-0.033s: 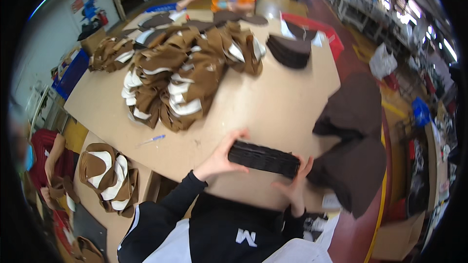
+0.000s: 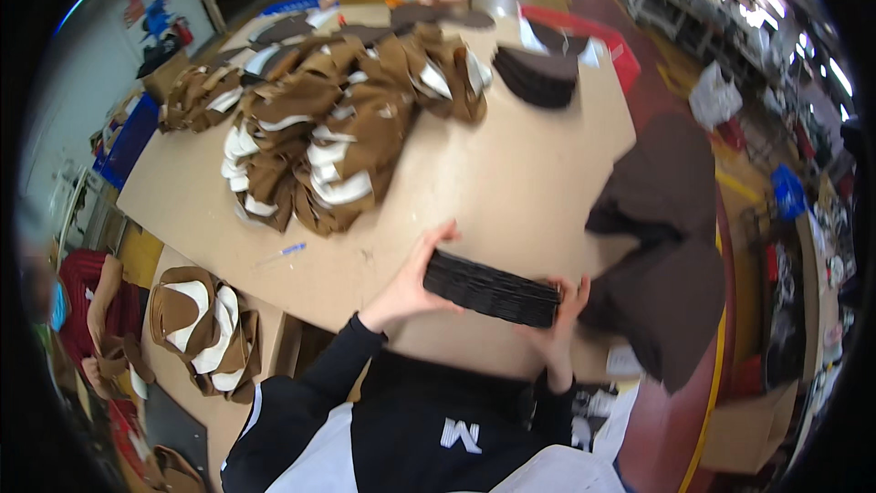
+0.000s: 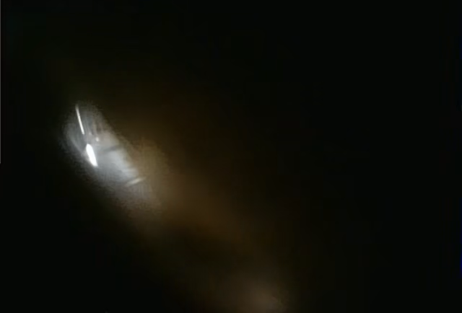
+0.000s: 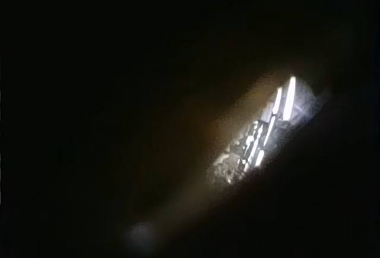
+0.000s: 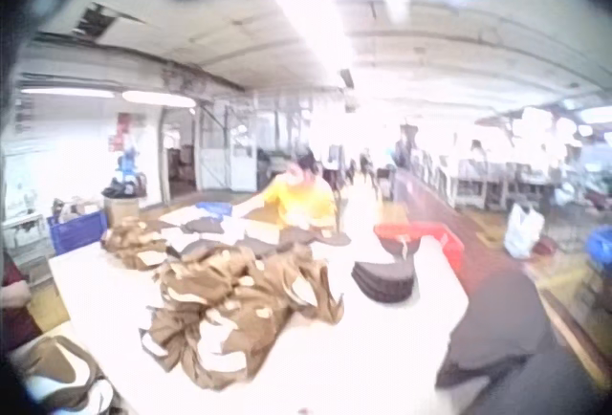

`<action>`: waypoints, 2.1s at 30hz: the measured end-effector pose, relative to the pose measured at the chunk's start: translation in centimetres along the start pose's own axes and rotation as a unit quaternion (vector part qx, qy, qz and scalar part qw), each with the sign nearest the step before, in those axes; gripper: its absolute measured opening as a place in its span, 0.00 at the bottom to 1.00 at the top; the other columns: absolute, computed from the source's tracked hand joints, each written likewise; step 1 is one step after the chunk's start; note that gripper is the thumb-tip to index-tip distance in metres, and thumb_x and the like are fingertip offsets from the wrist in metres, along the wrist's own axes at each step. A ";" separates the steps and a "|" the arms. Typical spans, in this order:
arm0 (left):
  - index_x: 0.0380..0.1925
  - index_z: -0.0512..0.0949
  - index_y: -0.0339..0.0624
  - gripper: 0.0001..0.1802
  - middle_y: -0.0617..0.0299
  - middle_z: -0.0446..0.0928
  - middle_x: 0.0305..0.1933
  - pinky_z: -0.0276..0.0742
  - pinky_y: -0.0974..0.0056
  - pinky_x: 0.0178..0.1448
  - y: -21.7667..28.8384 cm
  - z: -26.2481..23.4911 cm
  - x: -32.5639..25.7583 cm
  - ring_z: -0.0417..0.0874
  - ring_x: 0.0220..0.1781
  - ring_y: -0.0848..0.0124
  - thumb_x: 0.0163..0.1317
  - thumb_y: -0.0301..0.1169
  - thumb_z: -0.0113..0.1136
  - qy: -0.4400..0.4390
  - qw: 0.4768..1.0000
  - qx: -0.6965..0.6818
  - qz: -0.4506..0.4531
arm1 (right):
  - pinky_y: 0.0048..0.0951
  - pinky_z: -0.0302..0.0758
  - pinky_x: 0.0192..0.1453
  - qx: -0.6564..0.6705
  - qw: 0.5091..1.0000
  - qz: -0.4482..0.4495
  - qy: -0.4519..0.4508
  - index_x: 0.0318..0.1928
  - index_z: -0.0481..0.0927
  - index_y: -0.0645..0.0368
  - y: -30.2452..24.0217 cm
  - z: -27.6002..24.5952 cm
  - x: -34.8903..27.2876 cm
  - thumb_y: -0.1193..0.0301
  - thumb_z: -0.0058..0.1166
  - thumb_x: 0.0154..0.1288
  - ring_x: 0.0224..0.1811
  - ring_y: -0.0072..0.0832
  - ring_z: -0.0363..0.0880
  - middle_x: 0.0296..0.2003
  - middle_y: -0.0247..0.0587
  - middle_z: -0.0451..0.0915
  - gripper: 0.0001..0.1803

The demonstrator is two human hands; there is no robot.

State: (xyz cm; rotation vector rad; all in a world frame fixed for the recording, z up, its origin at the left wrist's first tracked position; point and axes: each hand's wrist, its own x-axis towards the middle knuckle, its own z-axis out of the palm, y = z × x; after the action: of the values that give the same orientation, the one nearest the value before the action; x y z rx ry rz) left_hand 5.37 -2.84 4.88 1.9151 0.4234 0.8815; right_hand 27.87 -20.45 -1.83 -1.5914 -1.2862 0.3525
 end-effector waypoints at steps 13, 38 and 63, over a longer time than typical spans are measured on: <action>0.78 0.38 0.44 0.80 0.44 0.44 0.81 0.42 0.55 0.81 -2.9 -1.1 4.1 0.43 0.82 0.54 0.30 0.53 0.83 -0.088 0.991 -0.098 0.022 | 0.40 0.58 0.75 0.160 0.982 -0.009 0.095 0.76 0.43 0.63 -2.9 2.2 4.2 0.68 0.78 0.41 0.75 0.43 0.53 0.73 0.52 0.53 0.67; 0.71 0.60 0.36 0.54 0.48 0.64 0.72 0.57 0.56 0.76 -3.0 -0.4 2.9 0.63 0.74 0.56 0.46 0.41 0.79 -0.009 0.998 0.044 0.050 | 0.45 0.35 0.81 -0.076 0.975 -0.131 0.163 0.75 0.51 0.66 -6.2 -0.4 10.6 0.39 0.52 0.65 0.80 0.43 0.44 0.76 0.54 0.51 0.53; 0.62 0.72 0.39 0.40 0.54 0.78 0.58 0.71 0.54 0.63 0.6 1.7 -1.8 0.78 0.60 0.56 0.49 0.37 0.76 0.071 0.992 0.091 0.056 | 0.37 0.63 0.69 0.278 0.960 0.001 -0.028 0.69 0.62 0.63 0.1 0.9 6.6 0.24 0.40 0.59 0.63 0.33 0.69 0.58 0.45 0.71 0.58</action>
State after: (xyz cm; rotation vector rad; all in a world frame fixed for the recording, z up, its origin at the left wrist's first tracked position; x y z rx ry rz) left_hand 5.35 -5.26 4.21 2.0652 0.5004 1.0894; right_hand 29.82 -14.34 0.04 -1.1092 -1.0999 0.6980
